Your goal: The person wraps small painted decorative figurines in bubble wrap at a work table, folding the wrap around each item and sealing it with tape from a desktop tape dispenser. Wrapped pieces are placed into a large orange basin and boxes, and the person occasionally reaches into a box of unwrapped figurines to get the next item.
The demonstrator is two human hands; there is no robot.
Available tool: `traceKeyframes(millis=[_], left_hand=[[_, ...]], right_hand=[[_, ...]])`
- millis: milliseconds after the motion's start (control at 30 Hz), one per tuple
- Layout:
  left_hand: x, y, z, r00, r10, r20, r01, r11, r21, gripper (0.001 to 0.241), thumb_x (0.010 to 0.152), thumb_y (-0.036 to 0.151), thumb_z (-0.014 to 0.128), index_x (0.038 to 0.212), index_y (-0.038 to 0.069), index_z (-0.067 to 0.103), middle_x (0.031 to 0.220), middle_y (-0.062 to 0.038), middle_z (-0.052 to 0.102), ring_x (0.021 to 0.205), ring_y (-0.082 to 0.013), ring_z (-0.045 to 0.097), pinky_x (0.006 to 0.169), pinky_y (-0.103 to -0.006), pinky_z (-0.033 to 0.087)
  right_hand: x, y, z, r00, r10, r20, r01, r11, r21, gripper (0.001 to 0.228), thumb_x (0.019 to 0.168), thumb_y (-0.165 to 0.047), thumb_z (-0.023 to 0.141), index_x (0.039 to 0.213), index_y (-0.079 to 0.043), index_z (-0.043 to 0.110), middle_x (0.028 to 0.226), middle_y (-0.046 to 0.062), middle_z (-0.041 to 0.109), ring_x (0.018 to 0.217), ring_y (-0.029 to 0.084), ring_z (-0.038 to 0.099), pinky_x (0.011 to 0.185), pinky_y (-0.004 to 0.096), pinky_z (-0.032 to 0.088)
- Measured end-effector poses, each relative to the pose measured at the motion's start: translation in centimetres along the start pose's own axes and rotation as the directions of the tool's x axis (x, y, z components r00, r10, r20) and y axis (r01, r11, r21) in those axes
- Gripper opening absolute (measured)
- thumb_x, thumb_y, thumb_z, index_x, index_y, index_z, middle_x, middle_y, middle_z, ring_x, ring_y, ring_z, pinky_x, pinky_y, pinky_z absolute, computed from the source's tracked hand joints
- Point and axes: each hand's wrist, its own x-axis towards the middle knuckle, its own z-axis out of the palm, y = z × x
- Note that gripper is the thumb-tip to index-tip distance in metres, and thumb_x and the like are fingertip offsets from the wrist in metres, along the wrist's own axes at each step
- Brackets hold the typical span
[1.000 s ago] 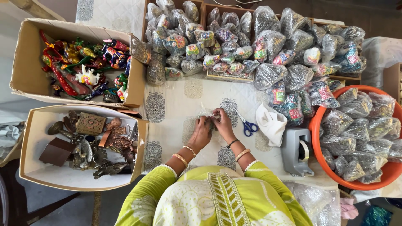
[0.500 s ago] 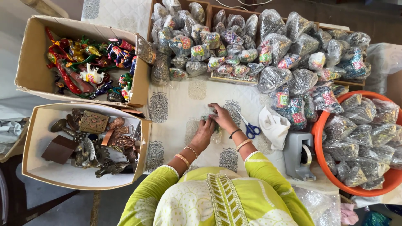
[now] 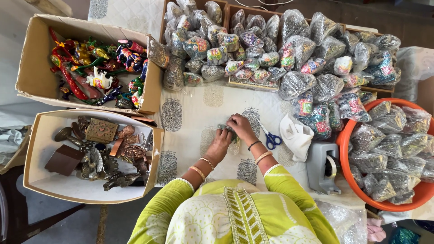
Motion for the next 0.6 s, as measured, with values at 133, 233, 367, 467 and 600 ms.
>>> traceKeyframes(millis=[133, 233, 367, 467, 600], left_hand=[[0.1, 0.0, 0.1, 1.000, 0.003, -0.008, -0.002, 1.000, 0.030, 0.037, 0.086, -0.004, 0.060, 0.122, -0.006, 0.056, 0.126, -0.021, 0.053, 0.113, -0.0374, 0.052, 0.093, -0.0412, 0.056], [0.0, 0.3, -0.5, 0.999, -0.040, -0.024, 0.038, 0.995, -0.090, 0.039, 0.084, -0.005, 0.060, 0.123, -0.008, 0.055, 0.132, -0.022, 0.050, 0.115, -0.0391, 0.051, 0.086, -0.0423, 0.057], [0.0, 0.0, 0.1, 0.999, -0.009, -0.048, 0.008, 1.000, -0.023, 0.045, 0.083, -0.007, 0.058, 0.128, -0.005, 0.056, 0.127, -0.020, 0.051, 0.114, -0.0376, 0.052, 0.089, -0.0423, 0.057], [0.0, -0.3, 0.3, 0.997, 0.002, -0.074, -0.002, 1.000, -0.010, 0.042, 0.083, -0.006, 0.059, 0.126, -0.004, 0.058, 0.125, -0.020, 0.051, 0.114, -0.0371, 0.053, 0.090, -0.0424, 0.058], [0.0, 0.2, 0.0, 1.000, -0.025, 0.001, 0.025, 1.000, -0.015, 0.032, 0.087, -0.003, 0.060, 0.119, -0.005, 0.059, 0.123, -0.020, 0.051, 0.116, -0.0374, 0.054, 0.082, -0.0405, 0.061]], right_hand=[[0.2, -0.8, -0.7, 0.993, 0.113, 0.022, -0.114, 0.993, 0.022, 0.035, 0.082, -0.022, 0.087, 0.094, -0.001, 0.062, 0.085, 0.009, 0.070, 0.078, 0.023, 0.069, 0.073, 0.035, 0.057], [0.5, 0.9, -0.4, 0.999, -0.032, -0.036, 0.033, 0.999, 0.013, 0.045, 0.076, -0.014, 0.085, 0.111, -0.003, 0.060, 0.087, 0.012, 0.067, 0.081, 0.025, 0.068, 0.074, 0.038, 0.055], [0.2, 1.2, -0.5, 0.978, -0.208, 0.031, 0.208, 0.978, -0.019, 0.021, 0.082, -0.008, 0.079, 0.102, -0.008, 0.073, 0.093, 0.011, 0.071, 0.087, 0.028, 0.070, 0.078, 0.039, 0.056], [-1.6, -1.3, -1.0, 0.983, -0.182, 0.004, 0.180, 0.972, -0.151, 0.015, 0.084, -0.006, 0.078, 0.099, -0.008, 0.076, 0.091, 0.012, 0.068, 0.084, 0.031, 0.068, 0.077, 0.041, 0.056], [-4.4, -3.5, -0.9, 0.980, -0.175, -0.095, 0.165, 0.980, -0.108, 0.017, 0.089, -0.001, 0.069, 0.104, -0.007, 0.075, 0.096, 0.010, 0.066, 0.086, 0.027, 0.068, 0.079, 0.039, 0.058]])
